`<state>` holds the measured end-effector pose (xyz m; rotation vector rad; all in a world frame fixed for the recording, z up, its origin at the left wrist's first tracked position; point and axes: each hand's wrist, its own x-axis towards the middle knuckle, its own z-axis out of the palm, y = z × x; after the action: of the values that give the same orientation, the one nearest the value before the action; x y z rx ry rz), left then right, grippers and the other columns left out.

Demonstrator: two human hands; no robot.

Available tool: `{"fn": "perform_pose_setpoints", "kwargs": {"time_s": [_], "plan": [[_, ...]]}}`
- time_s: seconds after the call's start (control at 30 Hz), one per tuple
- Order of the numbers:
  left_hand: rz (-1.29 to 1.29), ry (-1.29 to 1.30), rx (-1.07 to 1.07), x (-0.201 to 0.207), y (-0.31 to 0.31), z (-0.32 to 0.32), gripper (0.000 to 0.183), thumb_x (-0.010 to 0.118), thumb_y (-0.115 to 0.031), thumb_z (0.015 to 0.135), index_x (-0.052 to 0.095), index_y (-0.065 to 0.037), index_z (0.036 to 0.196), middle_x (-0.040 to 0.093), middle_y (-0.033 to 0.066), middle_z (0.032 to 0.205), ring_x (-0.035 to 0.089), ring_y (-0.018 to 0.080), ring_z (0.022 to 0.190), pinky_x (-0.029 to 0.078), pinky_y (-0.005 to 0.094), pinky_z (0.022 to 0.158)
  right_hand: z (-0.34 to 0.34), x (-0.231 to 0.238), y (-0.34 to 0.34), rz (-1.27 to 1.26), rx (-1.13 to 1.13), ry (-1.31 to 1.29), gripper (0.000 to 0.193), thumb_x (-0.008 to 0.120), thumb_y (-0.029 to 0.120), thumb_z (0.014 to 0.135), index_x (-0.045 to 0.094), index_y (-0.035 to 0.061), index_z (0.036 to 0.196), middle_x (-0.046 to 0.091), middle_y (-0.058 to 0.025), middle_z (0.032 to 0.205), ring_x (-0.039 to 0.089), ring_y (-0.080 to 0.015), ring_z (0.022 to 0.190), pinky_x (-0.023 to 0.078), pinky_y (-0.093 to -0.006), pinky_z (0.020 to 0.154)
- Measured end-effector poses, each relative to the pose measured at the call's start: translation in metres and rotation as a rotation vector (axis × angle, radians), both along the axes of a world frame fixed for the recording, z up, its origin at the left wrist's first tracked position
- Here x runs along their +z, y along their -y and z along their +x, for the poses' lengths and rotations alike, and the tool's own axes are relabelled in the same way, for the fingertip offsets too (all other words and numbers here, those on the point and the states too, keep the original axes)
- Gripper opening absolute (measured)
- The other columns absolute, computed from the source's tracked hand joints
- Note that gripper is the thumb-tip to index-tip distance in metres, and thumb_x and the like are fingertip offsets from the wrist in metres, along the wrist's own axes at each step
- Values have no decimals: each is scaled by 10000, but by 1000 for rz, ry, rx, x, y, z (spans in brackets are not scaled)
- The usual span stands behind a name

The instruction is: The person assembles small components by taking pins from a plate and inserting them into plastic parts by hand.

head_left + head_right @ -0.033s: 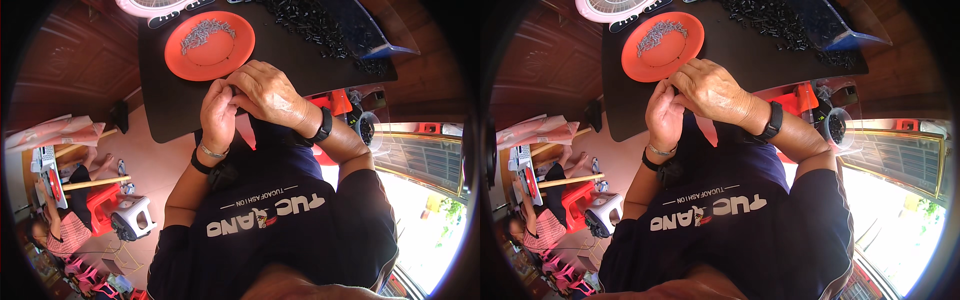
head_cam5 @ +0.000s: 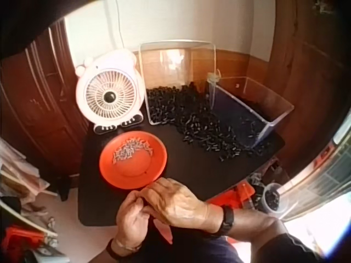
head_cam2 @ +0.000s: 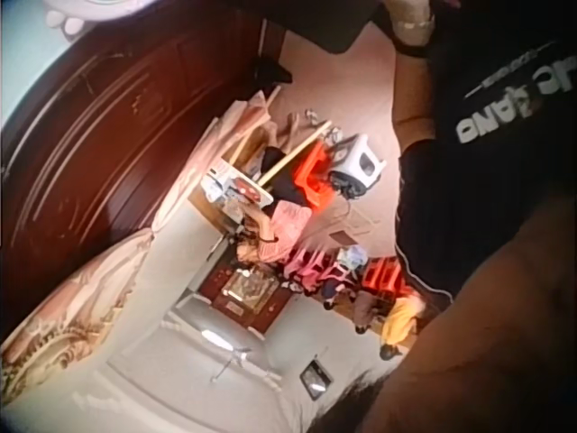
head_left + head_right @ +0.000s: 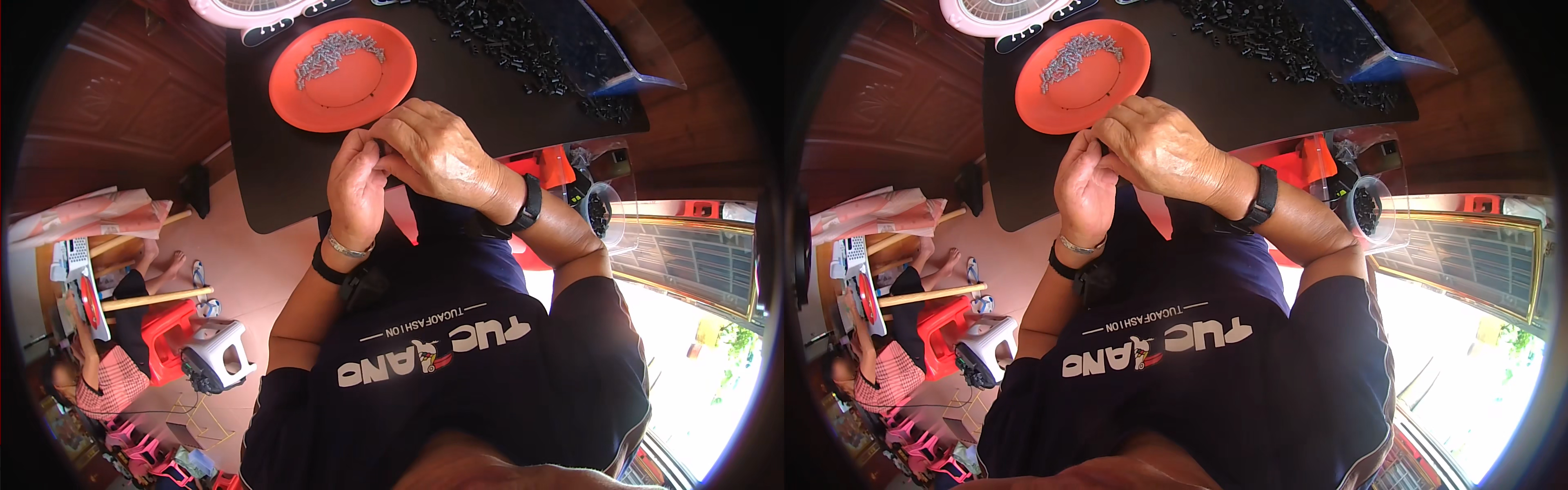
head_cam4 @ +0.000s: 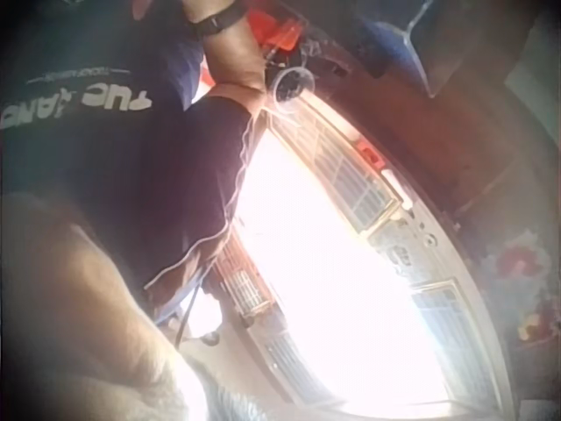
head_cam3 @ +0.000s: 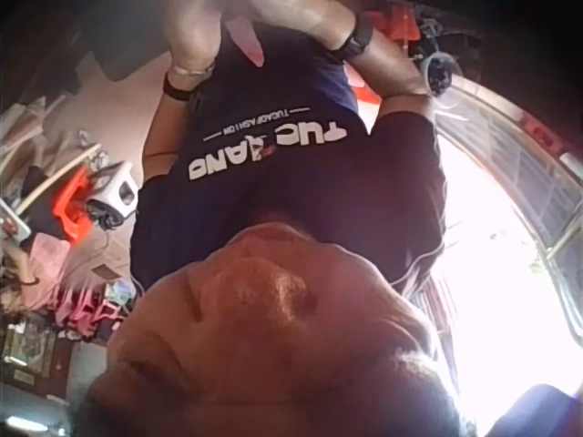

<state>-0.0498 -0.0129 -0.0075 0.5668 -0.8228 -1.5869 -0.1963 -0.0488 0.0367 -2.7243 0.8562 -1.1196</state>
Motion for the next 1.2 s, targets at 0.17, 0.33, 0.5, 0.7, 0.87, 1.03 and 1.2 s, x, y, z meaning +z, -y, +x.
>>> {"fn": "perform_pose_setpoints", "kwargs": {"time_s": [0.17, 0.33, 0.5, 0.7, 0.87, 1.03, 1.2], "plan": [[-15, -1, -1, -5, 2, 0, 252, 369, -194, 971, 508, -6, 1066, 581, 58, 985, 555, 124, 893, 420, 264, 789, -1, -5, 5, -36, 23, -14, 347, 710, 107, 658, 583, 13, 967, 605, -100, 865, 597, -286, 779, 502, -362, 705], [-67, -58, 17, -3, 1, -5, 254, 371, -202, 976, 504, -6, 1067, 563, 52, 998, 551, 127, 916, 423, 271, 797, -2, -6, 8, -28, 71, 24, 341, 708, 91, 652, 583, 19, 962, 604, -107, 843, 599, -286, 757, 507, -355, 674], [-39, 10, 25, 5, -4, -8, 250, 384, -216, 967, 493, -4, 1046, 553, 73, 968, 563, 162, 884, 436, 305, 800, -18, 8, 7, -111, -11, 45, 339, 748, 130, 672, 609, 44, 970, 622, -96, 827, 619, -283, 758, 511, -358, 670], [-17, 79, 53, 6, -5, -2, 214, 415, -214, 956, 498, -17, 943, 544, 75, 871, 575, 188, 813, 447, 320, 765, -97, 70, 52, -382, -539, 125, 297, 774, 118, 705, 665, 66, 976, 651, -98, 863, 637, -227, 755, 510, -318, 661], [-59, 105, 3, 5, 0, -6, 188, 405, -180, 962, 501, -22, 924, 545, 73, 862, 575, 183, 806, 448, 308, 755, -189, 115, 81, -324, -948, 122, 253, 661, 86, 769, 618, 12, 1007, 626, -172, 921, 616, -321, 819, 497, -381, 713], [-50, 104, 4, 4, 0, -4, 184, 406, -172, 966, 501, -21, 919, 547, 72, 857, 574, 173, 802, 447, 304, 755, -200, 102, 85, -493, -965, -81, 253, 674, 129, 777, 643, 58, 1018, 634, -129, 957, 617, -278, 853, 495, -360, 737], [-44, 129, 11, 4, -1, -2, 180, 407, -166, 967, 502, -23, 915, 549, 68, 852, 574, 171, 801, 445, 300, 755, -167, 51, 86, -113, -615, -113, 81, 646, 148, 762, 678, 124, 833, 641, -60, 831, 609, -265, 835, 498, -379, 723]]}}
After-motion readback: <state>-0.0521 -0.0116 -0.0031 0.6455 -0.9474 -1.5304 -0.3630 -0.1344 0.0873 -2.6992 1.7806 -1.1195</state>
